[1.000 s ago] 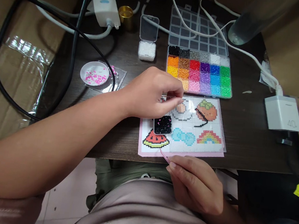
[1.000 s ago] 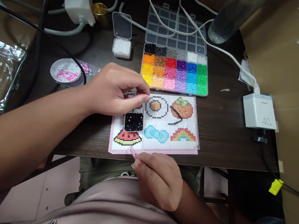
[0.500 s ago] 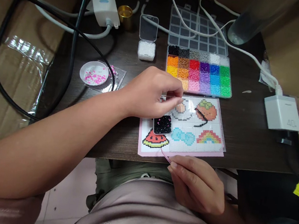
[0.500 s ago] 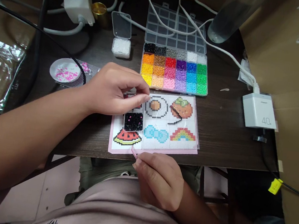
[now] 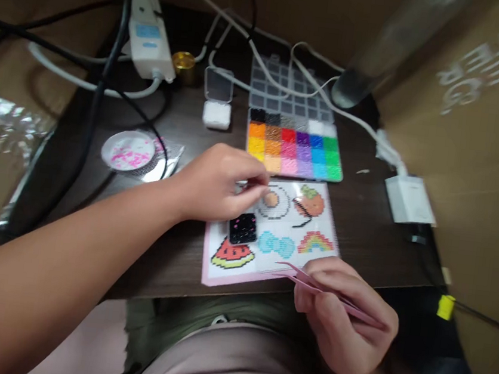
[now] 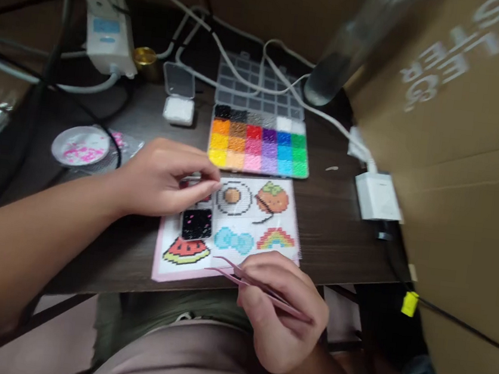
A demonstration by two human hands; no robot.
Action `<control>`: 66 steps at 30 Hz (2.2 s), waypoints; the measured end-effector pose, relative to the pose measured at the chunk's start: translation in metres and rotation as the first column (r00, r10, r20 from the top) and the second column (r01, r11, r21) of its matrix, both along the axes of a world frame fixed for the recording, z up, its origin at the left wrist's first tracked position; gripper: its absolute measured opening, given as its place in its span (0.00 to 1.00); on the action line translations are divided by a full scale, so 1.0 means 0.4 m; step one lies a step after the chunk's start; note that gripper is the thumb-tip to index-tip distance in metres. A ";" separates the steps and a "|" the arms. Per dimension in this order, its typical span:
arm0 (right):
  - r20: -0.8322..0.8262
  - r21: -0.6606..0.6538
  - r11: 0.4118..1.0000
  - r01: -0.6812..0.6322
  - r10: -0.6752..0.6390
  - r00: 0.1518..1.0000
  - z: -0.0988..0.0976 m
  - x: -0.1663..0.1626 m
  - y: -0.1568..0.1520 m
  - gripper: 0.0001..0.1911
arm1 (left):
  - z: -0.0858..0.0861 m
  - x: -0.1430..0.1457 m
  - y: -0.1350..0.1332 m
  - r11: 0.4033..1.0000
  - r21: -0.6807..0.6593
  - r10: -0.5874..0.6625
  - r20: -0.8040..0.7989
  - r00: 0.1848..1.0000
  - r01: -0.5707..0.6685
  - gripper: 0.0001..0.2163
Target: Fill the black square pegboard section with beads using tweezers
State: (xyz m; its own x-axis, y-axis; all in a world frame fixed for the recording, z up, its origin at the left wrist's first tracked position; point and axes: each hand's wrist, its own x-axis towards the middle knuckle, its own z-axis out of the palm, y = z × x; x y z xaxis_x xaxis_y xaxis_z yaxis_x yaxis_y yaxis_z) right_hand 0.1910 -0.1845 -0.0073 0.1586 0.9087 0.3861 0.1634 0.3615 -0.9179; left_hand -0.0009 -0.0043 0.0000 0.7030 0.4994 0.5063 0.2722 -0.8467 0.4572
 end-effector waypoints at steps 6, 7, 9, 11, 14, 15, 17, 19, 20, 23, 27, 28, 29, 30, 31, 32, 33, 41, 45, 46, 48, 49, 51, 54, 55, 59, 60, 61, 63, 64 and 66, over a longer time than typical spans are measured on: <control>-0.469 -0.043 0.998 -0.049 0.023 0.883 0.019 0.117 0.070 0.11 | 0.005 -0.004 0.011 1.000 0.016 0.003 0.006 1.000 -0.003 0.06; -0.495 -0.059 0.997 -0.039 0.005 0.869 0.018 0.135 0.076 0.11 | 0.003 -0.004 0.012 1.000 0.020 0.003 0.007 1.000 -0.004 0.06; -0.523 -0.073 0.997 -0.026 -0.016 0.852 0.017 0.161 0.084 0.10 | 0.000 -0.005 0.013 1.000 0.023 0.010 0.002 1.000 -0.010 0.06; -0.535 -0.074 0.997 -0.034 -0.011 0.845 0.015 0.174 0.088 0.09 | -0.003 -0.006 0.013 1.000 0.016 0.019 -0.009 1.000 -0.019 0.06; -0.566 -0.066 0.995 -0.076 0.025 0.824 0.013 0.181 0.095 0.09 | -0.003 -0.008 0.012 1.000 -0.004 0.028 -0.031 0.999 -0.029 0.07; -0.576 -0.064 0.994 -0.085 0.033 0.817 0.011 0.181 0.098 0.08 | -0.002 -0.008 0.011 1.000 -0.007 0.030 -0.039 0.999 -0.031 0.07; -0.553 -0.066 0.996 -0.062 0.015 0.833 0.003 0.177 0.103 0.07 | 0.001 -0.009 0.010 0.999 -0.005 0.038 -0.051 0.998 -0.038 0.07; -0.416 -0.053 0.995 0.083 -0.098 0.904 -0.009 0.166 0.105 0.07 | 0.003 -0.009 0.009 0.999 -0.003 0.040 -0.059 0.997 -0.040 0.07; -0.292 -0.026 0.981 0.192 -0.191 0.937 -0.016 0.158 0.103 0.07 | 0.003 -0.010 0.008 0.999 -0.004 0.038 -0.062 0.997 -0.038 0.07; 0.210 0.223 0.899 0.377 -0.422 0.882 -0.035 0.127 0.090 0.13 | 0.001 -0.009 0.009 0.999 -0.014 0.034 -0.057 0.998 -0.035 0.07; 0.362 0.419 0.859 0.294 -0.455 0.814 -0.053 0.087 0.074 0.19 | -0.002 -0.005 0.013 1.000 -0.006 0.023 -0.036 0.999 -0.023 0.06; 0.383 0.457 0.848 0.271 -0.462 0.800 -0.056 0.080 0.073 0.20 | -0.002 -0.004 0.013 1.000 -0.001 0.020 -0.035 0.999 -0.020 0.06; 0.410 0.490 0.836 0.247 -0.471 0.781 -0.059 0.075 0.072 0.21 | -0.002 -0.003 0.013 1.000 0.002 0.018 -0.035 0.999 -0.018 0.06; 0.441 0.511 0.830 0.224 -0.476 0.761 -0.060 0.070 0.072 0.21 | -0.002 -0.003 0.013 1.000 0.002 0.019 -0.034 0.999 -0.019 0.06; 0.472 0.522 0.829 0.201 -0.477 0.741 -0.061 0.067 0.073 0.22 | -0.001 -0.003 0.013 1.000 0.002 0.019 -0.032 0.999 -0.019 0.05; 0.501 0.526 0.831 0.182 -0.476 0.723 -0.062 0.065 0.073 0.22 | 0.000 -0.003 0.012 1.000 0.003 0.019 -0.030 0.999 -0.019 0.05; 0.525 0.527 0.834 0.167 -0.473 0.708 -0.062 0.064 0.073 0.22 | 0.001 -0.003 0.011 1.000 0.002 0.020 -0.031 0.999 -0.020 0.05; 0.587 0.520 0.849 0.095 -0.436 0.682 -0.064 0.071 0.073 0.19 | 0.000 -0.005 0.012 1.000 0.015 0.025 -0.034 0.999 -0.024 0.06; 0.584 0.535 0.840 0.090 -0.445 0.679 -0.071 0.075 0.074 0.18 | 0.000 -0.003 0.011 1.000 0.004 0.023 -0.028 0.999 -0.023 0.05; 0.584 0.534 0.840 0.094 -0.447 0.678 -0.073 0.076 0.075 0.18 | 0.000 -0.004 0.011 1.000 -0.001 0.021 -0.028 0.999 -0.021 0.05; 0.586 0.532 0.841 0.094 -0.446 0.677 -0.075 0.078 0.076 0.18 | 0.001 -0.004 0.011 1.000 -0.008 0.020 -0.028 0.999 -0.020 0.05; 0.586 0.533 0.841 0.092 -0.445 0.677 -0.075 0.079 0.077 0.18 | 0.001 -0.005 0.011 1.000 -0.010 0.019 -0.028 0.999 -0.020 0.05; 0.591 0.532 0.843 0.080 -0.437 0.678 -0.074 0.080 0.077 0.17 | 0.001 -0.005 0.011 1.000 -0.013 0.016 -0.027 0.999 -0.017 0.05; 0.604 0.520 0.852 0.061 -0.417 0.679 -0.069 0.080 0.076 0.17 | 0.001 -0.004 0.011 1.000 -0.009 0.013 -0.026 1.000 -0.013 0.05; 0.608 0.515 0.855 0.057 -0.411 0.679 -0.067 0.080 0.076 0.17 | 0.000 -0.004 0.011 1.000 -0.008 0.011 -0.025 1.000 -0.012 0.05; 0.611 0.509 0.859 0.057 -0.407 0.679 -0.064 0.076 0.078 0.18 | -0.001 -0.004 0.011 1.000 -0.002 0.013 -0.017 1.000 -0.013 0.05; 0.609 0.511 0.858 0.056 -0.407 0.681 -0.063 0.076 0.078 0.18 | -0.001 -0.004 0.011 1.000 -0.002 0.013 -0.017 1.000 -0.014 0.05; 0.608 0.510 0.858 0.055 -0.405 0.682 -0.063 0.075 0.079 0.17 | -0.001 -0.004 0.011 1.000 -0.001 0.014 -0.017 1.000 -0.014 0.05; 0.609 0.509 0.860 0.047 -0.398 0.686 -0.062 0.075 0.080 0.16 | 0.001 -0.004 0.011 1.000 0.000 0.014 -0.018 1.000 -0.014 0.05; 0.611 0.507 0.861 0.043 -0.394 0.687 -0.062 0.075 0.081 0.16 | 0.002 -0.004 0.011 1.000 0.003 0.013 -0.016 1.000 -0.013 0.05; 0.614 0.508 0.861 0.034 -0.389 0.687 -0.062 0.076 0.081 0.16 | 0.003 -0.003 0.011 1.000 0.013 0.010 -0.012 1.000 -0.009 0.05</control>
